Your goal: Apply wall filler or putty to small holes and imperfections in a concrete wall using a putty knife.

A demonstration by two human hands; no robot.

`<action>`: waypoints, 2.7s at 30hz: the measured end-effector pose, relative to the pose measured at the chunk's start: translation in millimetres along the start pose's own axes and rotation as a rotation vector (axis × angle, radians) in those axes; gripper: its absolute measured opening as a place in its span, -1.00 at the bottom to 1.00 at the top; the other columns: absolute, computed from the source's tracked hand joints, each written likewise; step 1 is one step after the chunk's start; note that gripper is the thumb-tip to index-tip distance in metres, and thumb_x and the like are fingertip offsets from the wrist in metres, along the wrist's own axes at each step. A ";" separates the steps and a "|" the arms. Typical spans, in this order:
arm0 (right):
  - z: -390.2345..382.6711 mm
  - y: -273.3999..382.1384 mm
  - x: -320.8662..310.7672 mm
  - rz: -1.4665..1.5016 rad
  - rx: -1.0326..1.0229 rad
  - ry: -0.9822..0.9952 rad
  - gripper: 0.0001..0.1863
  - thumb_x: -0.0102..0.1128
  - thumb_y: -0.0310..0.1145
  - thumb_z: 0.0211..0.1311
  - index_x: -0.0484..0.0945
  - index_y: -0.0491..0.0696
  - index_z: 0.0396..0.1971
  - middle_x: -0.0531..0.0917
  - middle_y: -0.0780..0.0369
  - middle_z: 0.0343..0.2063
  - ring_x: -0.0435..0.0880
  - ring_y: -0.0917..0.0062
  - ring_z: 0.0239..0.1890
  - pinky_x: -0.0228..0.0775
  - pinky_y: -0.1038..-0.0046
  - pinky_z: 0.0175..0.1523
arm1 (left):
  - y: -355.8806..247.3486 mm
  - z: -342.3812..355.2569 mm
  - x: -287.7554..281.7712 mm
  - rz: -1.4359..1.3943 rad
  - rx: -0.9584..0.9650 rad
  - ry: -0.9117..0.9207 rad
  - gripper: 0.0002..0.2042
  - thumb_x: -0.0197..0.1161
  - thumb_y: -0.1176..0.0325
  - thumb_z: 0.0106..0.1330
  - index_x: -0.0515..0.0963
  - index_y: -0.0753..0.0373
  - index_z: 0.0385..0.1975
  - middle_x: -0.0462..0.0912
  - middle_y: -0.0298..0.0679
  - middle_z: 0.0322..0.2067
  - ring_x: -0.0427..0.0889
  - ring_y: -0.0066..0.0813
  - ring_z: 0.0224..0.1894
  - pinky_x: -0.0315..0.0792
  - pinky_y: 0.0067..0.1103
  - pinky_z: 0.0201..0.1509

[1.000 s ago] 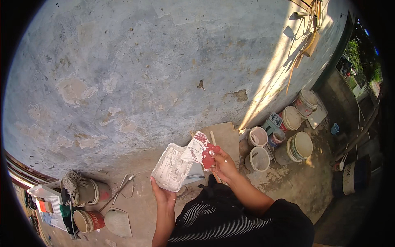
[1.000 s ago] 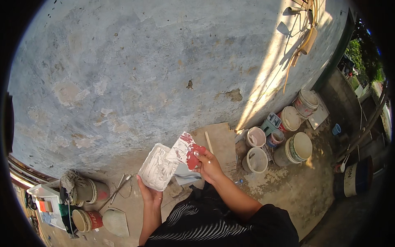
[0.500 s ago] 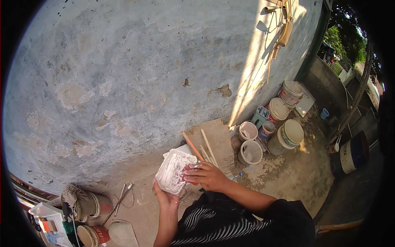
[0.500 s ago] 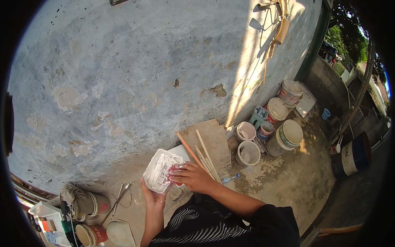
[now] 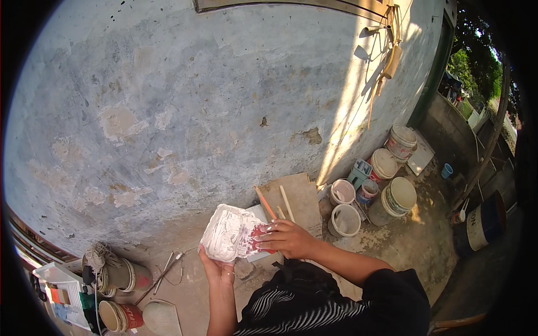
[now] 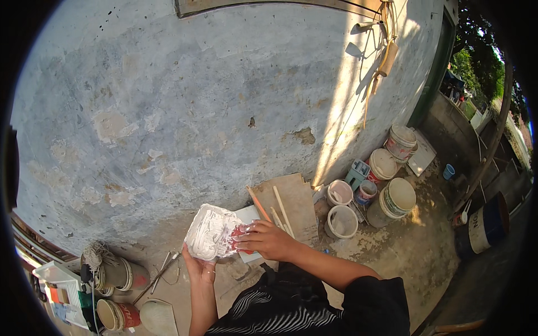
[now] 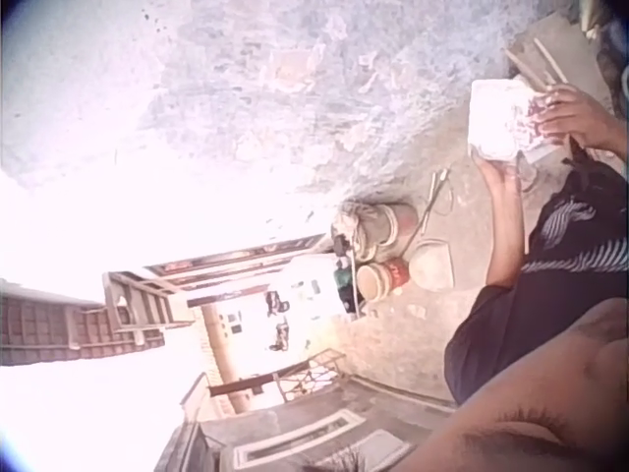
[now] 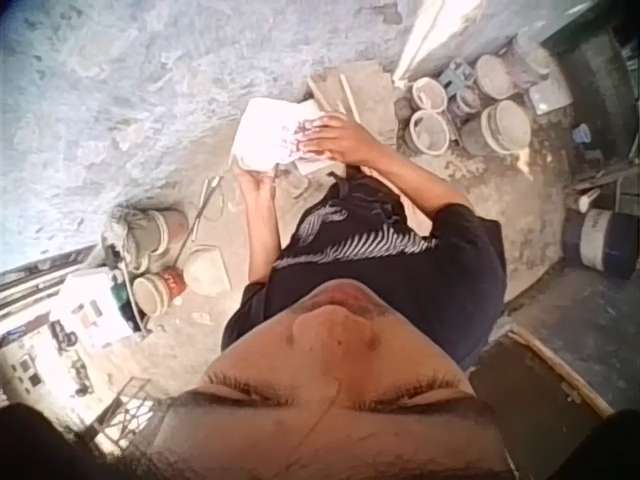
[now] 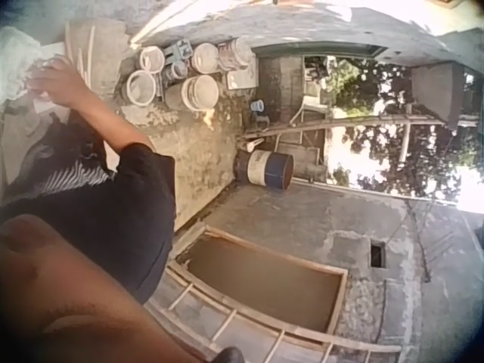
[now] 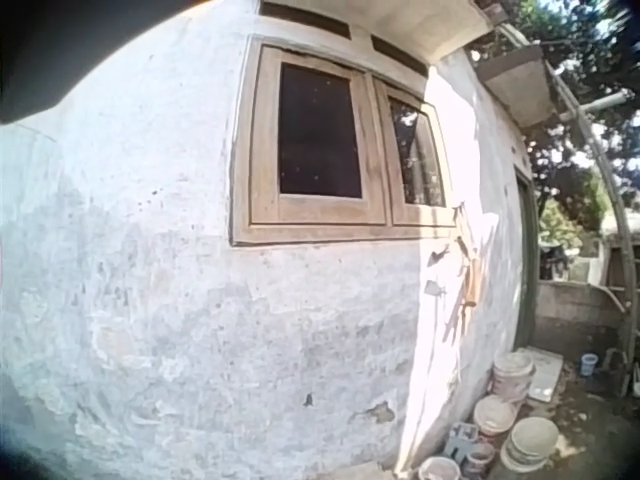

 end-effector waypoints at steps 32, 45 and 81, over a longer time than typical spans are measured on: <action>37.3 -87.9 -30.0 1.057 0.575 -0.652 -0.80 0.09 -0.50 0.39 0.55 -0.21 -0.06 0.66 0.24 -0.17 0.61 0.62 -0.14 0.44 0.52 0.04 | 20.6 8.0 23.4 0.056 0.154 0.075 -0.37 -0.04 0.02 0.40 0.18 0.32 0.36 0.33 -0.07 0.32 0.36 -0.11 0.33 0.30 -0.21 0.38; 11.0 -205.8 -37.3 1.373 0.777 -0.833 -0.79 0.10 -0.48 0.39 0.52 -0.15 -0.04 0.65 0.28 -0.26 0.63 0.63 -0.24 0.51 0.52 -0.13 | 44.6 83.2 73.2 0.105 0.115 0.055 -0.36 -0.05 -0.02 0.41 0.19 0.27 0.36 0.33 -0.07 0.32 0.35 -0.11 0.34 0.26 -0.20 0.40; 88.0 -369.1 -123.9 0.269 0.454 -0.719 -0.86 0.18 -0.58 0.25 0.63 -0.18 -0.21 0.72 0.19 -0.31 0.69 0.51 -0.27 0.50 0.53 -0.11 | 34.9 176.5 105.0 0.100 0.256 0.032 -0.29 -0.02 -0.10 0.36 0.17 0.29 0.37 0.32 -0.08 0.33 0.36 -0.10 0.33 0.29 -0.22 0.39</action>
Point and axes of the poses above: each hand's wrist, its own z-axis towards the middle knuckle, its own x-axis out of the palm, y = z × x, the point moved 5 cm from there along z, towards the middle knuckle
